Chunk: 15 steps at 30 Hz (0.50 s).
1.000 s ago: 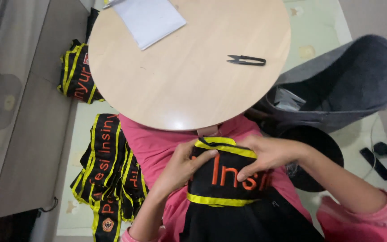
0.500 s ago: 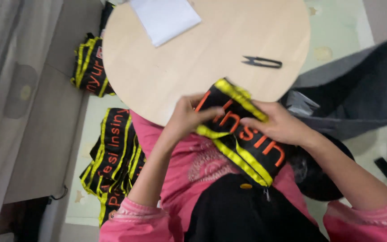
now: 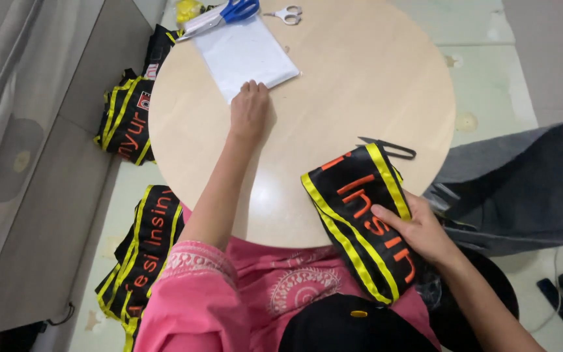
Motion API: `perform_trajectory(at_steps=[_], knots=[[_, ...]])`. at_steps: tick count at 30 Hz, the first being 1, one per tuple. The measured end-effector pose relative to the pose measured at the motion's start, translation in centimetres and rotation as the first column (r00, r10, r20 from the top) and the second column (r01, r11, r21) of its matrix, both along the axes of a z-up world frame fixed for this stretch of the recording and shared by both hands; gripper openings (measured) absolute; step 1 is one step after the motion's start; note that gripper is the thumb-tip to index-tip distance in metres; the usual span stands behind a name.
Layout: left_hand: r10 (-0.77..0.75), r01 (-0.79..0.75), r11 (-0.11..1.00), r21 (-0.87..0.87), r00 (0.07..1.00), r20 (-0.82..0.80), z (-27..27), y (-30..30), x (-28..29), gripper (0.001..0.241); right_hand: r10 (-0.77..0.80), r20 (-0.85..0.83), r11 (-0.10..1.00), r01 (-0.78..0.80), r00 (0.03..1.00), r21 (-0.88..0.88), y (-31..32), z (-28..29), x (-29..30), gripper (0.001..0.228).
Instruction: Trimming loose threads from a sash using snips, folding the sash, and placing it into a plastic bag for packaging.
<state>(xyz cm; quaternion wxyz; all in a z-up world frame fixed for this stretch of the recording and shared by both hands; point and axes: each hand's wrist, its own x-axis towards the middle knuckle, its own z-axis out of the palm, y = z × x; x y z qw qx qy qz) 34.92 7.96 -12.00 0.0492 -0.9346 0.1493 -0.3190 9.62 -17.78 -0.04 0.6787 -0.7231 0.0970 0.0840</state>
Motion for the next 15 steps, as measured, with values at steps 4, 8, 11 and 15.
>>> perform_trajectory(at_steps=[4,8,11,15], knots=[[-0.061,0.058,0.995,-0.081,0.998,-0.031,0.1,1.5,-0.1,0.007,-0.024,-0.022,0.998,0.026,0.999,0.065,0.4,0.0,0.8,0.015],[-0.122,0.009,0.789,-0.614,0.982,-0.142,2.9,2.3,-1.3,0.012,-0.020,-0.068,0.995,0.026,0.997,0.096,0.2,0.1,1.3,0.015],[-0.220,-0.122,0.622,-0.773,0.921,-0.323,5.3,2.5,-2.1,0.011,-0.022,-0.092,0.992,0.033,0.995,0.118,0.2,-0.2,1.5,0.015],[-0.219,0.007,0.714,-0.700,0.952,-0.215,7.8,1.8,-3.4,0.010,-0.033,-0.103,0.991,0.046,0.994,0.127,0.4,0.0,1.3,0.015]])
